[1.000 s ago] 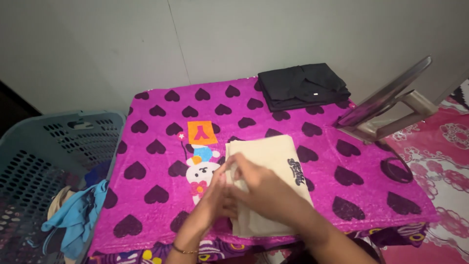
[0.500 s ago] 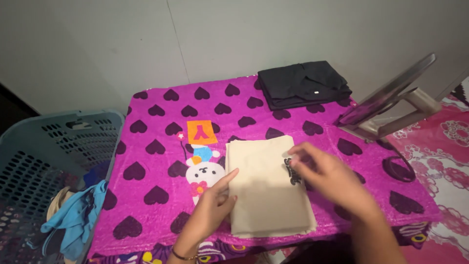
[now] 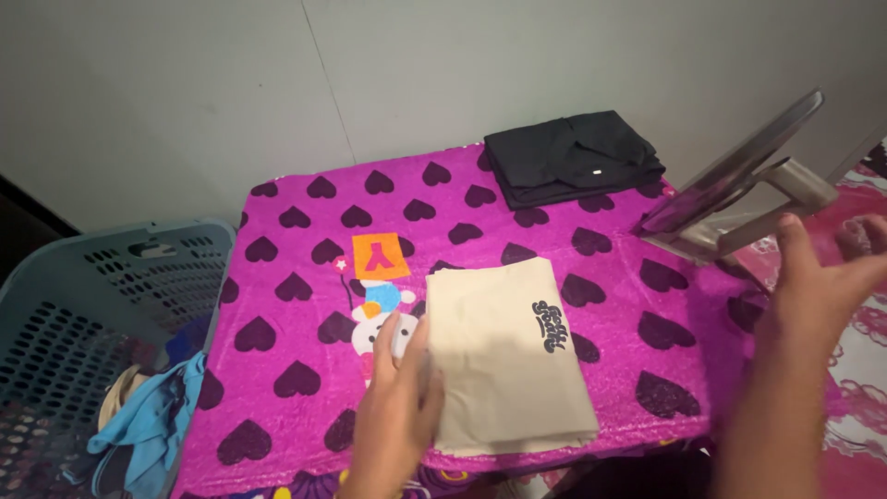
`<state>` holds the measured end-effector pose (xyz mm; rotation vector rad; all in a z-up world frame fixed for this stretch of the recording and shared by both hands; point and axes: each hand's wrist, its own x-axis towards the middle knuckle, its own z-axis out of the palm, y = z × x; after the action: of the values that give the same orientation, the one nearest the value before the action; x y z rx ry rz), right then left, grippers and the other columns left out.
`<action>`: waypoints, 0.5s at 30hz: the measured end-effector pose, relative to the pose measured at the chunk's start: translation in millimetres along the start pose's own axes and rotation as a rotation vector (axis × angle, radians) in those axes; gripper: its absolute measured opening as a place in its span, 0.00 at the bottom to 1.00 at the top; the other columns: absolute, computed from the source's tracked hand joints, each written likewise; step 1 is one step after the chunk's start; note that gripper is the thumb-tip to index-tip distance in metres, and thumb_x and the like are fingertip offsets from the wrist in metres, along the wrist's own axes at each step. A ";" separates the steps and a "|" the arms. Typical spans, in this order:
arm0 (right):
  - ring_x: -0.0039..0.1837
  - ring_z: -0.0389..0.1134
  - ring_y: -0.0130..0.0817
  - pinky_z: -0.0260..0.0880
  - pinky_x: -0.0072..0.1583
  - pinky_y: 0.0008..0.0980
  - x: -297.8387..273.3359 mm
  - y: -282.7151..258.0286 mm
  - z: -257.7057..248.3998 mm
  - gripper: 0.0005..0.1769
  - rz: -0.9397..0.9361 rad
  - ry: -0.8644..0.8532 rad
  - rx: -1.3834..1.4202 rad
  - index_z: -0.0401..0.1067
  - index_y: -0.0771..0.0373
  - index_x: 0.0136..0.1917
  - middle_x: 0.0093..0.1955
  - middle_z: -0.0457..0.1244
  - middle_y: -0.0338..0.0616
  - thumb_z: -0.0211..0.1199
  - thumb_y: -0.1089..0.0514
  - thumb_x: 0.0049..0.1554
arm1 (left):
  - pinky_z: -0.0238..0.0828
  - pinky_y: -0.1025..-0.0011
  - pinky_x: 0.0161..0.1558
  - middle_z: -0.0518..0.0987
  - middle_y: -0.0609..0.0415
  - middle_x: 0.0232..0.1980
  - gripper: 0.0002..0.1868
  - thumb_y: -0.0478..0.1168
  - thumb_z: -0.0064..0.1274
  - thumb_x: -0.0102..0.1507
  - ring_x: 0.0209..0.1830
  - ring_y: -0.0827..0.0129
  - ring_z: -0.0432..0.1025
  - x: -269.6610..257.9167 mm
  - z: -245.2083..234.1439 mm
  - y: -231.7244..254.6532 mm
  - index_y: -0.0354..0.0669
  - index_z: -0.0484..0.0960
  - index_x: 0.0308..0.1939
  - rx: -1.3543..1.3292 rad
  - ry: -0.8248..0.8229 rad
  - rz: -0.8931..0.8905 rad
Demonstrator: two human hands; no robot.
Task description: Ironing and folding a beige t-shirt on a low table.
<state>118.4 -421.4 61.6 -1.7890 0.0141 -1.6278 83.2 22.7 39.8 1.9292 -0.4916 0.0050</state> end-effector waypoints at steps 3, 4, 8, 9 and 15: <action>0.63 0.62 0.28 0.67 0.67 0.33 16.4 13.9 -0.3 0.41 0.562 0.056 0.334 0.46 0.49 0.71 0.64 0.57 0.38 0.71 0.64 0.57 | 0.76 0.61 0.44 0.71 0.33 0.61 0.24 0.39 0.52 0.62 0.45 0.52 0.73 -6.4 46.8 -12.3 0.41 0.77 0.63 0.156 0.274 0.018; 0.61 0.62 0.29 0.68 0.61 0.37 14.4 42.1 -3.0 0.35 0.730 -0.056 0.463 0.52 0.49 0.70 0.63 0.58 0.37 0.70 0.60 0.59 | 0.73 0.56 0.50 0.72 0.36 0.61 0.22 0.44 0.51 0.66 0.51 0.51 0.71 -13.1 62.6 -16.8 0.41 0.78 0.62 0.080 0.205 0.040; 0.58 0.65 0.33 0.68 0.56 0.36 19.4 105.9 -7.6 0.18 0.991 -0.276 0.678 0.64 0.53 0.63 0.58 0.63 0.37 0.69 0.52 0.67 | 0.57 0.41 0.74 0.70 0.49 0.78 0.33 0.62 0.54 0.70 0.79 0.51 0.64 -34.7 93.7 4.1 0.50 0.75 0.73 0.677 0.165 0.744; 0.58 0.65 0.33 0.68 0.56 0.36 21.1 112.7 -4.3 0.18 0.992 -0.276 0.677 0.64 0.53 0.63 0.58 0.63 0.37 0.69 0.52 0.67 | 0.57 0.41 0.74 0.70 0.49 0.78 0.33 0.62 0.54 0.70 0.79 0.51 0.64 -33.2 100.9 -1.8 0.50 0.75 0.73 0.677 0.164 0.743; 0.46 0.68 0.33 0.68 0.47 0.37 51.5 52.5 29.9 0.14 0.808 -0.348 0.191 0.72 0.62 0.58 0.47 0.68 0.41 0.63 0.48 0.71 | 0.50 0.31 0.68 0.68 0.44 0.76 0.39 0.66 0.52 0.63 0.76 0.44 0.60 -32.6 131.1 -28.8 0.45 0.75 0.69 0.841 0.202 0.662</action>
<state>178.2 -469.6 81.5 -1.5906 0.3607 -0.7171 34.1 -73.2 -46.6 2.4223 -1.0854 0.9549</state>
